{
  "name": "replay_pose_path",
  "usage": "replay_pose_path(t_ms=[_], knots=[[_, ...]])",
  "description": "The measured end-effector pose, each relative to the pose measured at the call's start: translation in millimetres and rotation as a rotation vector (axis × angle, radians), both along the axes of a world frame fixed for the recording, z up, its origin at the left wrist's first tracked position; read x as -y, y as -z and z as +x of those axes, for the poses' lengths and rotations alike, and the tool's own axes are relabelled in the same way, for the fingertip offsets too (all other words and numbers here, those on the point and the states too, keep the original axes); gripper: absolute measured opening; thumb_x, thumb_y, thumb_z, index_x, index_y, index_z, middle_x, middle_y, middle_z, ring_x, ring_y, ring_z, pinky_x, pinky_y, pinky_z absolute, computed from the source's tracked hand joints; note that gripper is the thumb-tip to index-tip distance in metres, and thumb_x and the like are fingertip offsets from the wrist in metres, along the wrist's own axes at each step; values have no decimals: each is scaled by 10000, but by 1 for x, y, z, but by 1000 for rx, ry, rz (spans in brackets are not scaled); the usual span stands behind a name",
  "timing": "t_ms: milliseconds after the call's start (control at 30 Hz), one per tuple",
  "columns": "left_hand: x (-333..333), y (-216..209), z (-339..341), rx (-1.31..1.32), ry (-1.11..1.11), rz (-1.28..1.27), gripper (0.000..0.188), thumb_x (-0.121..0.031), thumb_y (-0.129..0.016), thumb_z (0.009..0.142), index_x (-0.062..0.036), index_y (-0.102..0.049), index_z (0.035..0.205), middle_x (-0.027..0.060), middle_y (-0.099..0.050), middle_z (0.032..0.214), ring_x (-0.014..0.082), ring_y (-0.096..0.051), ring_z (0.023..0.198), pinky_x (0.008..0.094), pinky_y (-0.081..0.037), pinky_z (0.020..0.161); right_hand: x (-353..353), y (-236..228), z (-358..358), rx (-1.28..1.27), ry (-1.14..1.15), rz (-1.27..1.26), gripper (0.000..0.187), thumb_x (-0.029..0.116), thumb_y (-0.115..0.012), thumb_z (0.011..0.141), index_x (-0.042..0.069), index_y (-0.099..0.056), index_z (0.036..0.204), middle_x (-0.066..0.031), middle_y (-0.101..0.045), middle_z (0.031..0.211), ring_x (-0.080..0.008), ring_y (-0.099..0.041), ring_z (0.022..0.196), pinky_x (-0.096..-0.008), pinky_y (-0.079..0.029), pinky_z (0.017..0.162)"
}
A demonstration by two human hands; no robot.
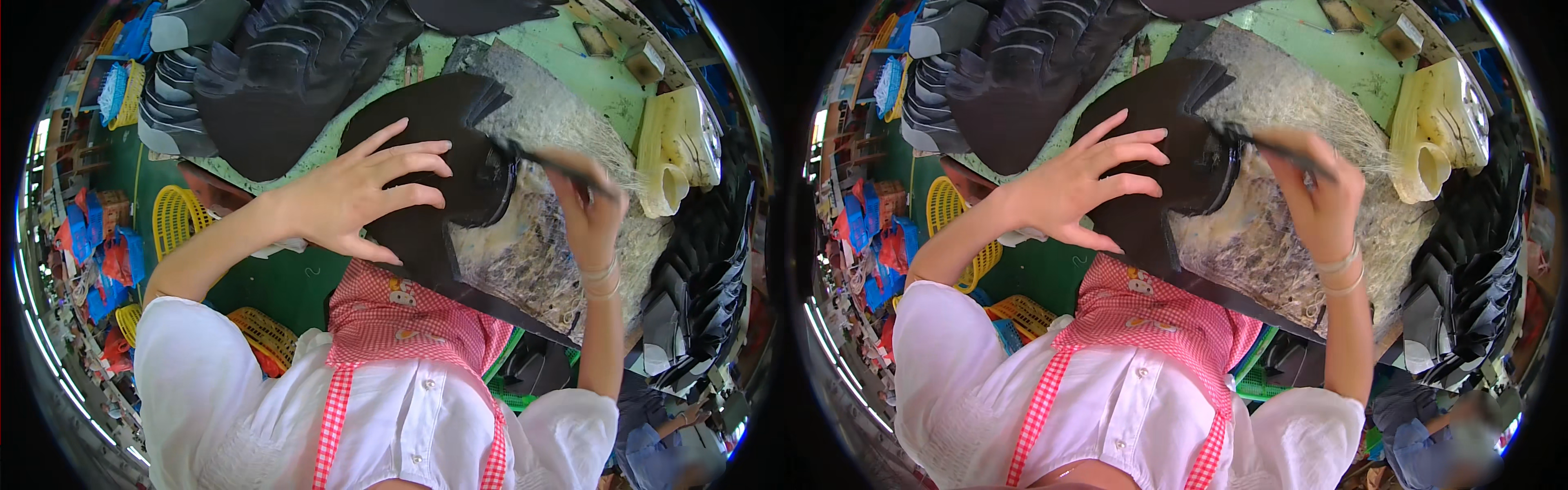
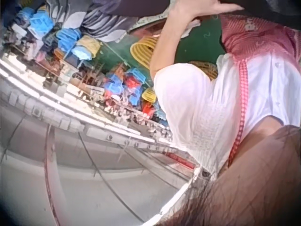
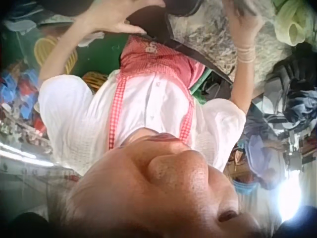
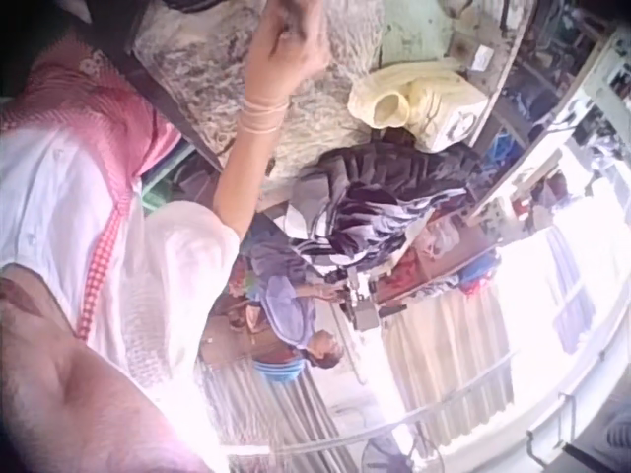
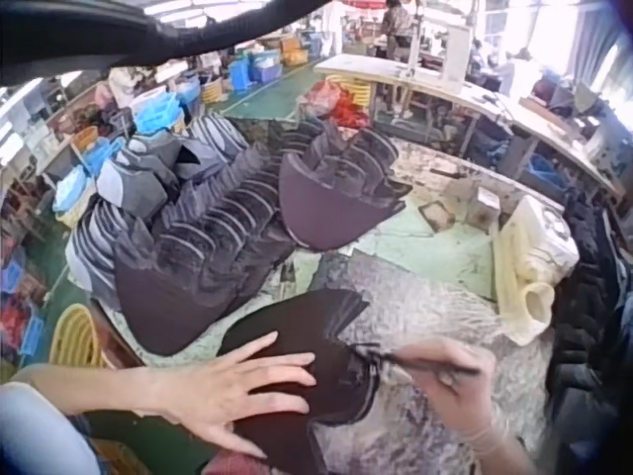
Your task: The recorder applies glue to shoe components using a brush and then hammers them together.
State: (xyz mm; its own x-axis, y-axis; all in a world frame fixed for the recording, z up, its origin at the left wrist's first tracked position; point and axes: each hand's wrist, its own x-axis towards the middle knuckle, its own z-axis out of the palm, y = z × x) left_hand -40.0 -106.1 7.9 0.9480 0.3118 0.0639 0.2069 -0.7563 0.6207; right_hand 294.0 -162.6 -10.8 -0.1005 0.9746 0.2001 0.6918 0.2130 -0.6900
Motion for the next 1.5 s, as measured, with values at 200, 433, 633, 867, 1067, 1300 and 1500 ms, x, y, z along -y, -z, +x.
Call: replay_pose_path(t_ms=[200, 433, 633, 867, 1067, 1300, 1500], knots=[[7, 16, -2, 82, -56, -10, 731, -294, -868, 680, -151, -524, 1309, 123, -422, 1439, 357, -312, 1489, 646, -170, 1215, 36, -36, -38, -103, -156, 122, 135, 20, -764, 802, 40, -735, 933, -88, -706, 776, -149, -662, 679, -262, -500, 623], [2, 31, -9, 290, -98, -33, 685, -291, -912, 628, -100, -530, 1164, 143, -446, 1312, 393, -392, 1401, 625, -228, 1219, -17, -56, -67, 45, -345, 167, 154, 12, -752, 793, 52, -716, 937, -93, -679, 795, -231, -625, 595, -326, -469, 550], [4, 38, -10, 310, -110, -9, 664, -288, -925, 596, -86, -493, 1058, 147, -454, 1287, 396, -405, 1385, 628, -258, 1213, -51, -60, -98, 142, -26, 225, 229, 183, -820, 837, 63, -629, 802, -53, -521, 573, -191, -472, 439, -334, -370, 452], [6, 33, -10, 296, -130, 18, 655, -281, -925, 572, -87, -500, 1030, 150, -472, 1282, 391, -424, 1369, 622, -274, 1207, -20, -31, -42, -20, -246, 259, 85, 63, -755, 822, 52, -714, 895, -60, -658, 699, -209, -569, 528, -296, -426, 502], [3, 16, -9, 165, -125, 1, 633, -243, -912, 571, -91, -504, 1032, 155, -471, 1289, 381, -448, 1347, 570, -321, 1193, 66, -26, -16, -159, -567, -120, 172, -20, -728, 731, 40, -711, 891, -112, -742, 868, -271, -696, 653, -347, -538, 611], [6, -6, -6, 16, -18, 118, 555, -107, -806, 603, -81, -550, 1094, 177, -455, 1365, 430, -389, 1410, 551, -338, 1188, 43, -67, 40, -385, 319, 234, 80, 12, -679, 937, -15, -641, 1001, -10, -609, 800, -77, -512, 606, -225, -393, 560], [-7, -6, -1, -18, -583, -475, 450, -46, -643, 882, -8, -588, 1327, 210, -663, 1261, 329, -639, 1176, 360, -453, 1062, 21, -38, 140, -41, 555, 86, 248, 184, -758, 929, -7, -640, 823, -2, -577, 666, -61, -472, 584, -239, -361, 533]])
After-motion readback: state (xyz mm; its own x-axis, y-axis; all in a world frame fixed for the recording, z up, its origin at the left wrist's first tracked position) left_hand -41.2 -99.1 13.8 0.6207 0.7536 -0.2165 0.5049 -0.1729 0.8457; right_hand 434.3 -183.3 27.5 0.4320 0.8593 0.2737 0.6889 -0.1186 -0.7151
